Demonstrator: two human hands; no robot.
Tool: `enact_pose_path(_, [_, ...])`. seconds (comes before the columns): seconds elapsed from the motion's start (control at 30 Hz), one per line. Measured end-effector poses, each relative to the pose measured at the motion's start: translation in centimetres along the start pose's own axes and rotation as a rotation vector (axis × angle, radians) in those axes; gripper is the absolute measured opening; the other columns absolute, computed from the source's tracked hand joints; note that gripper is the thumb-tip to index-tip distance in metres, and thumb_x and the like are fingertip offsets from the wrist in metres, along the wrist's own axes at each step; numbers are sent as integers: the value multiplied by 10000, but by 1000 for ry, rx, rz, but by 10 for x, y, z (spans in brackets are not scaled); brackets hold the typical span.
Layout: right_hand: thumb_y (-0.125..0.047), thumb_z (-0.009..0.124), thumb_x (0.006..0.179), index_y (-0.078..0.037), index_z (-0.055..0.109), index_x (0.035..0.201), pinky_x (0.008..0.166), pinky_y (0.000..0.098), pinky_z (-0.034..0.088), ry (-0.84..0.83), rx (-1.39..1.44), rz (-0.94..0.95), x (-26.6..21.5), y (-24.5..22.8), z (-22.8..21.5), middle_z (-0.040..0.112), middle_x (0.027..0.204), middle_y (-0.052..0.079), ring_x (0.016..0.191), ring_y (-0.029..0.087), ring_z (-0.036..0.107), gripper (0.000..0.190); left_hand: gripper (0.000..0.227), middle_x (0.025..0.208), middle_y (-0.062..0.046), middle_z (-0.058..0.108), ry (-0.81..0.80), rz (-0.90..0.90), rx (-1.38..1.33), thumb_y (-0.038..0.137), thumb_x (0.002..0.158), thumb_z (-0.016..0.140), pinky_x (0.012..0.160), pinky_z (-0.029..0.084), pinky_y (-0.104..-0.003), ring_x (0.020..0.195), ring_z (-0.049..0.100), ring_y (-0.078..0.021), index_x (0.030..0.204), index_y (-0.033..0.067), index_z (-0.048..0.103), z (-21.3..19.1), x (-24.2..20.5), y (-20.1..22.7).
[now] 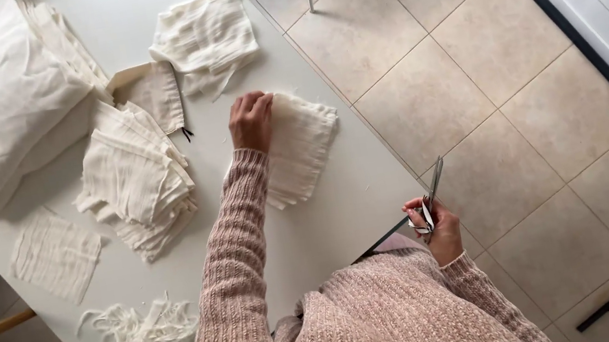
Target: Cutting rectangular pieces of white gauze fabric using scissors.
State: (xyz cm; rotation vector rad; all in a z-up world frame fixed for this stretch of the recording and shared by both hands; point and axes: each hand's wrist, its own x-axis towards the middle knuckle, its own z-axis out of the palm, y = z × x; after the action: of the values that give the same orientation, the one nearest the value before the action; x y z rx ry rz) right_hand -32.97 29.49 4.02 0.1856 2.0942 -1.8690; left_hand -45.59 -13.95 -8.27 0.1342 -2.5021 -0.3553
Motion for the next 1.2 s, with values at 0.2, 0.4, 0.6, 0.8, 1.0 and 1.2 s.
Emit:
enact_pose_path(0.2, [-23,732,892,-11,726,1008,399,195,448,-73,35,45,-1,-4,2,767,855,126,403,83,553,117,66,853,-20,717,-83,-169,-491,215,1037,620,684,617,-346,781,722,-217,1095,217,652,-88,2,57])
enact_pose_path(0.4, [-38,745,882,-16,747,982,398,213,456,-281,-70,-27,2,-29,35,777,823,134,394,101,571,102,190,973,-84,698,53,-897,-1058,234,1080,520,703,618,-342,826,696,-186,1239,143,470,-236,-33,95])
enact_pose_path(0.6, [-70,769,881,-49,764,983,445,208,486,-532,-234,-196,-8,-45,98,728,671,90,408,114,600,104,381,1209,-138,666,616,-1310,-1280,49,998,636,912,634,-398,1040,705,-242,1318,95,435,-269,-195,114])
enact_pose_path(0.8, [-104,707,928,-108,674,1225,735,391,603,-784,-580,-652,-25,-24,201,715,1030,143,859,341,733,299,583,1296,-117,628,458,-1537,-1438,41,940,718,969,579,-351,1092,648,-191,1435,14,412,-235,-327,129])
enact_pose_path(1.0, [-54,684,934,-63,648,1140,626,422,580,-854,-627,-743,-16,39,250,704,1009,185,760,377,712,209,442,1209,-166,697,479,-1501,-1510,131,1007,689,893,648,-401,990,747,-270,1395,-14,536,-208,-362,108])
enact_pose_path(1.2, [-245,816,875,-138,711,1096,678,350,548,-875,-635,-477,-68,5,227,728,942,88,673,216,699,267,271,1005,-286,735,369,-1548,-1468,175,1034,655,731,684,-444,829,767,-392,1188,-48,664,-232,-352,118])
